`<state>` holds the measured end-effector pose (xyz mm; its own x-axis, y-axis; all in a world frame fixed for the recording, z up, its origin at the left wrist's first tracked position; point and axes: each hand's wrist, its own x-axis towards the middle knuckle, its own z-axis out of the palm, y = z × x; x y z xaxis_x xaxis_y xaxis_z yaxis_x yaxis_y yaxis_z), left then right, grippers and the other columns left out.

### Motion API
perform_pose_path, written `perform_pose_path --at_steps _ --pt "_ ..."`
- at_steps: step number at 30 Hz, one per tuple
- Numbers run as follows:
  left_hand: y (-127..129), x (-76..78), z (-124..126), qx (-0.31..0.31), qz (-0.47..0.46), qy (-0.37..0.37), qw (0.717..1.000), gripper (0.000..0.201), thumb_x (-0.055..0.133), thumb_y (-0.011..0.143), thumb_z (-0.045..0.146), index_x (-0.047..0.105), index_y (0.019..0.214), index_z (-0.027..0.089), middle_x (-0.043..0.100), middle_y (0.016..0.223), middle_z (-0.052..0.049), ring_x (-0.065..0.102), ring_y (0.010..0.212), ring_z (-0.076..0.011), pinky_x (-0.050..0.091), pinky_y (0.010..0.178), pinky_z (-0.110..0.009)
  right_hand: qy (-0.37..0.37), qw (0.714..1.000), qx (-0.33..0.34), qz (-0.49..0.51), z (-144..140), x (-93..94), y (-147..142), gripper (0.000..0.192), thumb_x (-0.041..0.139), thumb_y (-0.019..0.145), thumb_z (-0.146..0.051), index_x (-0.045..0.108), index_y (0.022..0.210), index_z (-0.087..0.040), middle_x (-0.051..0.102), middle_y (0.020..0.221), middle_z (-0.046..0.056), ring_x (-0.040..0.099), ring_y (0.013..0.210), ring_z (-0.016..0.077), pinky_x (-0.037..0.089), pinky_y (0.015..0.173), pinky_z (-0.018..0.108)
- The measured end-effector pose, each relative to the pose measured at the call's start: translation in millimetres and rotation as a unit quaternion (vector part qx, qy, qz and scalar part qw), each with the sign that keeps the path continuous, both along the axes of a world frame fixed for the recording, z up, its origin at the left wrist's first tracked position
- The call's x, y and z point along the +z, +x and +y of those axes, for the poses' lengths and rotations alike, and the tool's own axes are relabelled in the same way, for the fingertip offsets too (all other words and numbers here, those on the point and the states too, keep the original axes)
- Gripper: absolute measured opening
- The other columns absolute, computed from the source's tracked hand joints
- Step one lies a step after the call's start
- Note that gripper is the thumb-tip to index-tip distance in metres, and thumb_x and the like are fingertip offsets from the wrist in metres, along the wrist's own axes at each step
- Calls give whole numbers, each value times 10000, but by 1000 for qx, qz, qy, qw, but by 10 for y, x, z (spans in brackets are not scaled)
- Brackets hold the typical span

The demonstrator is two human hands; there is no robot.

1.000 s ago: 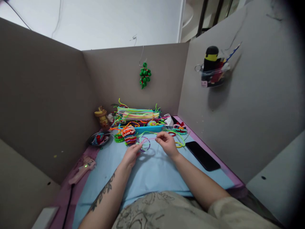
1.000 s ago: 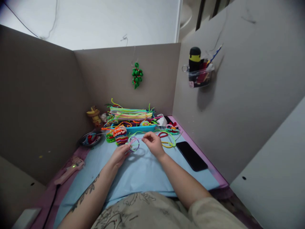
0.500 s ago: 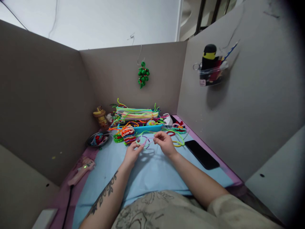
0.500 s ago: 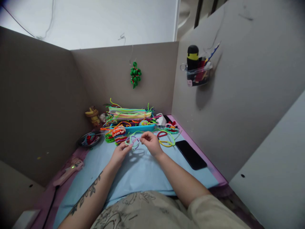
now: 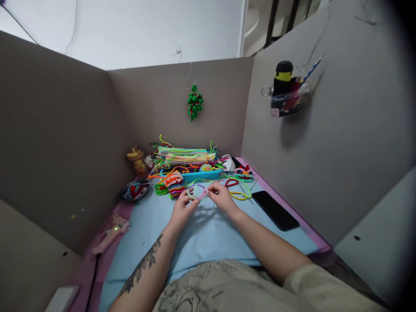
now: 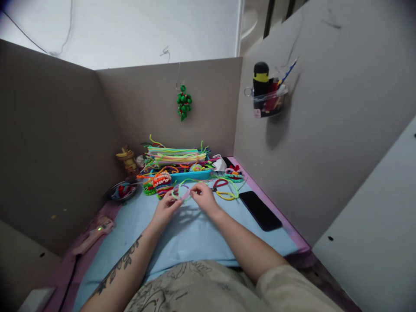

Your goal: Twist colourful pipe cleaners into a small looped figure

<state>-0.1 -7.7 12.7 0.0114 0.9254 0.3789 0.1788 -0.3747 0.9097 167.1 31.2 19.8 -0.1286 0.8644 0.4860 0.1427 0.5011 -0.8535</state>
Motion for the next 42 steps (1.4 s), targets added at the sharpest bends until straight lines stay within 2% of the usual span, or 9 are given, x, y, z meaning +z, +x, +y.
perform_pose_path --at_steps 3,9,17,24,29,32,35,38,42 --pt "-6 -13 13 7 -33 -18 999 144 657 665 323 658 654 179 557 1103 -86 474 1101 -234 378 841 -290 119 986 -7 -114 -72 15 -28 73 552 714 -162 612 674 -167 537 757 28 513 727 143 424 663 268" --pt "-40 -91 88 41 -135 -91 986 239 680 634 379 637 665 146 589 684 -14 531 672 -133 376 638 -238 198 969 -29 -143 -145 19 -4 156 493 771 -128 624 832 -187 546 826 50 526 828 171 423 777 313" --pt "-53 -95 82 -38 -262 -190 945 251 723 595 343 595 621 129 524 530 20 442 467 -71 300 464 -209 198 934 127 -268 -388 -156 -298 341 553 748 -175 523 1087 -200 624 896 38 567 782 156 439 732 263" --pt "-31 -70 83 -14 -307 -216 927 252 750 556 311 586 632 136 580 615 7 525 573 -93 377 549 -212 253 906 149 -306 -428 -241 -352 155 519 774 -216 593 908 -193 653 811 45 586 771 163 434 715 262" --pt "-86 -64 120 10 -329 -208 921 237 740 563 319 603 663 153 621 739 -9 549 669 -95 408 633 -212 322 846 311 -289 -581 -281 -424 103 522 755 -276 607 774 -221 631 659 2 563 683 137 435 680 235" --pt "-116 -61 137 27 -321 -203 924 263 736 556 351 611 680 155 621 734 -16 547 660 -101 408 633 -220 291 855 368 -223 -656 -217 -421 180 490 787 -340 613 837 -219 622 642 -1 566 663 123 442 694 227" --pt "-108 -59 129 41 -299 -194 934 275 738 544 373 605 656 159 601 674 3 535 624 -97 394 619 -224 222 908 323 -146 -623 -127 -350 316 372 861 -389 599 970 -199 619 660 13 566 618 121 448 650 233" --pt "-71 -55 97 29 -273 -177 945 267 735 554 373 613 638 151 594 663 3 524 618 -96 382 614 -227 183 969 142 -87 -484 -80 -260 306 341 889 -344 607 924 -196 628 731 37 567 665 141 438 643 260" --pt "-21 -49 55 9 -237 -170 956 233 727 578 359 627 631 155 570 625 14 499 597 -90 365 593 -221 213 970 -36 -115 -284 -81 -185 147 478 828 -260 613 860 -210 599 774 52 526 788 189 421 749 335"
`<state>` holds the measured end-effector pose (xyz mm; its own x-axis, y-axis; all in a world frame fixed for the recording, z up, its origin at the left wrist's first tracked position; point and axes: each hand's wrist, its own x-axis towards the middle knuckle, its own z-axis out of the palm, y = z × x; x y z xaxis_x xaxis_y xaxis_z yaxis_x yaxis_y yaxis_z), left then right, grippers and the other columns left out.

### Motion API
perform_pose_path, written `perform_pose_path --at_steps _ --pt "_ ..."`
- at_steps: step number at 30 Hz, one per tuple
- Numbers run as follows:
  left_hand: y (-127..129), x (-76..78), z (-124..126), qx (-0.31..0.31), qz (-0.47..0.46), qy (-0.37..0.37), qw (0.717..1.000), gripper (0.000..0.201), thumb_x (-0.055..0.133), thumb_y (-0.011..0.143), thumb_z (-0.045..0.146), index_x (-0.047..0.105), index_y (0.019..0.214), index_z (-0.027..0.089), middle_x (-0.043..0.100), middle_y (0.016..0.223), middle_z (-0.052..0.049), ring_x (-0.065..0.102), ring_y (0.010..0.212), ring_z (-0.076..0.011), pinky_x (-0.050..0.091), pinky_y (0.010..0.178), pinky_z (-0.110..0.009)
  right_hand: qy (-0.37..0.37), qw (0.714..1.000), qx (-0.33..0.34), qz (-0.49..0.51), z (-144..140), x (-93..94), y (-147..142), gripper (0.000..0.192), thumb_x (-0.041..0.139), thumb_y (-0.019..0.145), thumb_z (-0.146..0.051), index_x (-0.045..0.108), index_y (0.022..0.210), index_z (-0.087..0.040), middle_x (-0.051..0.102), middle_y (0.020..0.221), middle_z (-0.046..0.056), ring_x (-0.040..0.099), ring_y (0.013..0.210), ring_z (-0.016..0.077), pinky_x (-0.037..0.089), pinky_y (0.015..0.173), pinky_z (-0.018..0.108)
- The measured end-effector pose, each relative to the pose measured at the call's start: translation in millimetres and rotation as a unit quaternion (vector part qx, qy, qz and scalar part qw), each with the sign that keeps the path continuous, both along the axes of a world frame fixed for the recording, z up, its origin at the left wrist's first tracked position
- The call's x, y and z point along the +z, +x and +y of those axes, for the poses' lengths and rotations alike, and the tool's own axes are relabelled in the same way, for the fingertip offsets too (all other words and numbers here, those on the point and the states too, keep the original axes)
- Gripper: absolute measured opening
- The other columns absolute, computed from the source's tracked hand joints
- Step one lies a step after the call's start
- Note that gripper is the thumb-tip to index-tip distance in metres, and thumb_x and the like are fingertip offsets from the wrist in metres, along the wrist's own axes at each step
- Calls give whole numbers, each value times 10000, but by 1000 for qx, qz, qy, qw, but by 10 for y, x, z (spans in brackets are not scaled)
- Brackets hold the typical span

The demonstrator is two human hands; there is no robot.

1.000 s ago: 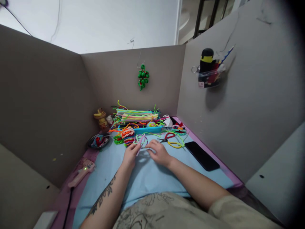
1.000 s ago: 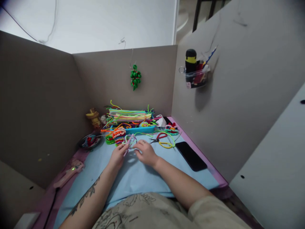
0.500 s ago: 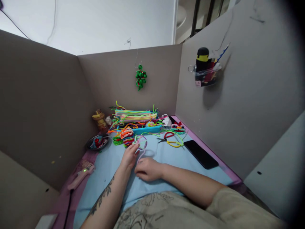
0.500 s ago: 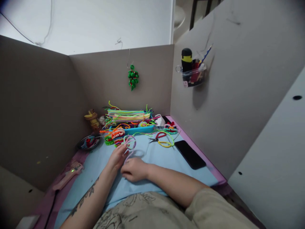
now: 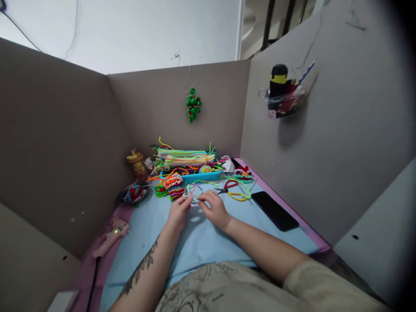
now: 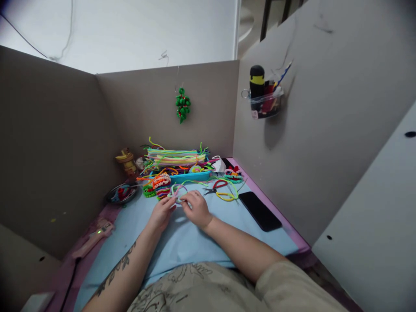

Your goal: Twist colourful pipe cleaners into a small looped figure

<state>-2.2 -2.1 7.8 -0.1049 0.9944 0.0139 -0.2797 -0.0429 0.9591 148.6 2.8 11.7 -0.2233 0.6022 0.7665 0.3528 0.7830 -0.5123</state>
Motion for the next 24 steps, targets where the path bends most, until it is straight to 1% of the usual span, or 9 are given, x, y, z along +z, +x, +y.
perform_pose_path --at_steps 3,8,15,20,24 --pt "22 -1 -16 -22 12 6 1000 222 723 592 351 638 642 153 570 630 12 490 594 -87 359 586 -216 25 998 -44 -27 71 -10 18 119 503 809 -218 615 847 -214 584 824 60 496 850 208 405 789 359" --pt "40 9 -33 -45 -19 5 999 225 713 611 352 664 700 151 604 706 -15 516 656 -106 381 620 -223 36 995 -65 -59 71 -3 31 115 494 821 -209 609 813 -214 576 817 58 476 857 211 384 809 373" --pt "56 25 -48 -43 -31 -6 999 205 728 599 324 646 654 144 602 682 -11 514 659 -106 382 631 -223 35 995 -52 -77 77 -27 39 92 524 819 -219 616 824 -218 621 818 41 479 860 199 365 822 367" --pt "48 21 -49 -41 -24 -17 999 232 729 593 344 667 708 152 623 743 -20 526 701 -114 382 648 -221 46 996 -54 -61 89 -54 27 113 519 830 -230 624 868 -222 644 843 33 495 851 182 364 821 356" --pt "59 33 -60 -47 -6 -18 999 261 721 600 357 682 755 151 638 791 -34 537 729 -122 380 652 -224 45 996 -58 -46 96 -63 17 104 528 827 -248 627 848 -222 650 838 29 503 842 182 366 823 359"
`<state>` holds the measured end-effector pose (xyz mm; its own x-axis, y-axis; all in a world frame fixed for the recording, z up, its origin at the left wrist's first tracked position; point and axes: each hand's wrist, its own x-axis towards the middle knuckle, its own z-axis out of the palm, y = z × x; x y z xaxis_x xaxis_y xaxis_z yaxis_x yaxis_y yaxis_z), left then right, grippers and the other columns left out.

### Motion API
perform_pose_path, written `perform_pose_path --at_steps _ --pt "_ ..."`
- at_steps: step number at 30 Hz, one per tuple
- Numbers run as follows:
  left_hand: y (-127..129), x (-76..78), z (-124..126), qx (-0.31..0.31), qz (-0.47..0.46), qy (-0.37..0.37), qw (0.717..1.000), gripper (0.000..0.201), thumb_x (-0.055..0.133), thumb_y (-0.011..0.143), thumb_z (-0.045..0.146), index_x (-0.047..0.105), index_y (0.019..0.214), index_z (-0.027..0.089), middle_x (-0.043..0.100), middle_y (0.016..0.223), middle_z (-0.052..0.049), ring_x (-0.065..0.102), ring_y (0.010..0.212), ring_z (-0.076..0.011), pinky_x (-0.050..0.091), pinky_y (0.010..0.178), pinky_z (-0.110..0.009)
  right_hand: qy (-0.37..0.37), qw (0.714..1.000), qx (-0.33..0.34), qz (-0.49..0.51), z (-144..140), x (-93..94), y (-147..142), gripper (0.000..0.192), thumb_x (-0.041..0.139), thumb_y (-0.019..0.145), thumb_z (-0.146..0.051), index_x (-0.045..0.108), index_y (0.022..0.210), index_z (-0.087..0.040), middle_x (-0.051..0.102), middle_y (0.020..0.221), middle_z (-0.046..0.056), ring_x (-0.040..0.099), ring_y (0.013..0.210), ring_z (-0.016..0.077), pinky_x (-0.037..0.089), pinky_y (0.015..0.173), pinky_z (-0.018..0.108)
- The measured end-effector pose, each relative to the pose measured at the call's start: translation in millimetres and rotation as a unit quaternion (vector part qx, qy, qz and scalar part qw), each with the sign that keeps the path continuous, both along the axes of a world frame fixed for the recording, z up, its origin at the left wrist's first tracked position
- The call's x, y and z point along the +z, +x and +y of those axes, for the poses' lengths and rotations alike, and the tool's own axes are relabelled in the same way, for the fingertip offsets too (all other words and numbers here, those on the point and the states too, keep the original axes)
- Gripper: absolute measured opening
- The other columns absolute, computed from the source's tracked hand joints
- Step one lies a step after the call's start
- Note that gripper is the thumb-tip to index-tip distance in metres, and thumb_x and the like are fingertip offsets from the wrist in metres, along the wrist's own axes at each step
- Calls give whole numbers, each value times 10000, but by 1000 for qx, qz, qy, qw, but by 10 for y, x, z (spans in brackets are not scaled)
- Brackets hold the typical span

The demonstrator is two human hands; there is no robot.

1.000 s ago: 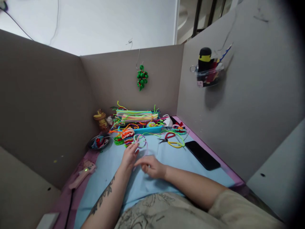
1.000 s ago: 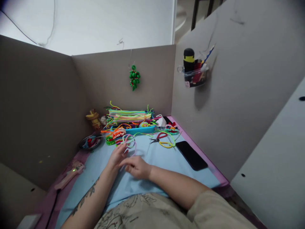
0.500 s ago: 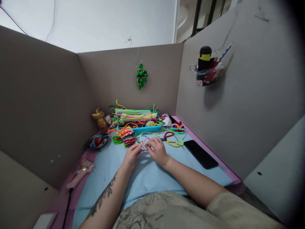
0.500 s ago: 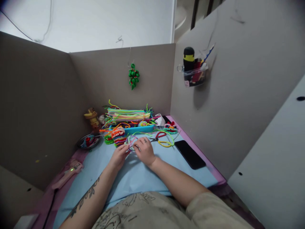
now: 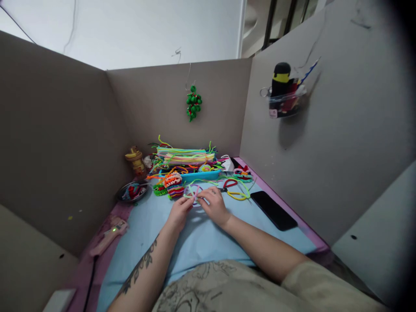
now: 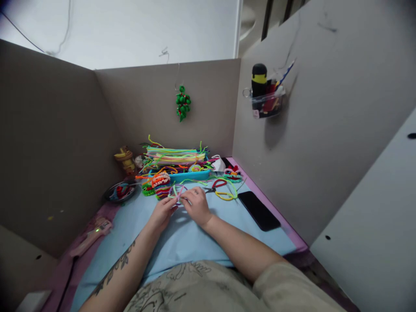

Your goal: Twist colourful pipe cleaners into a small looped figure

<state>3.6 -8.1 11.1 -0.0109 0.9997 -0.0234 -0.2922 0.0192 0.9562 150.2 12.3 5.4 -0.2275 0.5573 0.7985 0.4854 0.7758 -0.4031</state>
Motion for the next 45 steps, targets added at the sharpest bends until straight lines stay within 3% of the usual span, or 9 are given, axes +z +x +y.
perform_pose_path --at_steps 10,17,22,28,33,39,45 --pt "12 -39 1 -7 30 25 999 292 708 621 358 687 808 135 648 800 -56 543 707 -133 389 632 -234 -7 1000 -14 21 20 -9 12 103 555 811 -258 649 849 -243 664 809 20 485 837 196 362 816 378" --pt "-1 -100 38 26 59 72 995 286 736 581 331 690 772 122 667 833 -84 580 819 -192 401 792 -309 -23 999 -14 33 12 0 -3 118 560 802 -254 671 842 -246 606 815 42 466 860 201 368 816 382" --pt "0 -85 35 37 84 92 992 277 717 595 343 687 768 129 658 894 -97 569 919 -240 396 839 -351 -67 995 -3 75 6 10 -26 96 594 766 -230 682 804 -241 543 845 43 464 893 195 376 819 362" --pt "-8 -48 39 21 145 143 979 218 671 656 331 679 763 142 590 1096 -104 521 1036 -243 387 876 -341 -184 976 25 113 16 28 -52 57 613 726 -206 661 696 -212 535 867 34 479 904 185 364 848 348" --pt "-25 -84 67 45 214 182 959 176 657 666 329 657 701 157 570 1099 -97 531 1020 -227 419 815 -315 -221 969 22 104 42 26 -57 75 599 712 -182 622 641 -192 523 877 35 472 914 186 351 857 342" --pt "-51 -196 159 81 235 174 953 186 698 597 332 634 614 158 567 1028 -93 536 1007 -234 449 726 -284 -249 963 36 95 82 -22 -66 104 574 703 -154 580 603 -178 511 870 30 472 910 176 347 865 331" --pt "-48 -156 124 92 277 195 936 163 696 605 319 662 626 160 571 991 -100 556 954 -233 440 710 -284 -262 957 46 117 104 -62 -56 133 586 719 -248 598 605 -181 499 848 30 486 894 177 362 864 340"
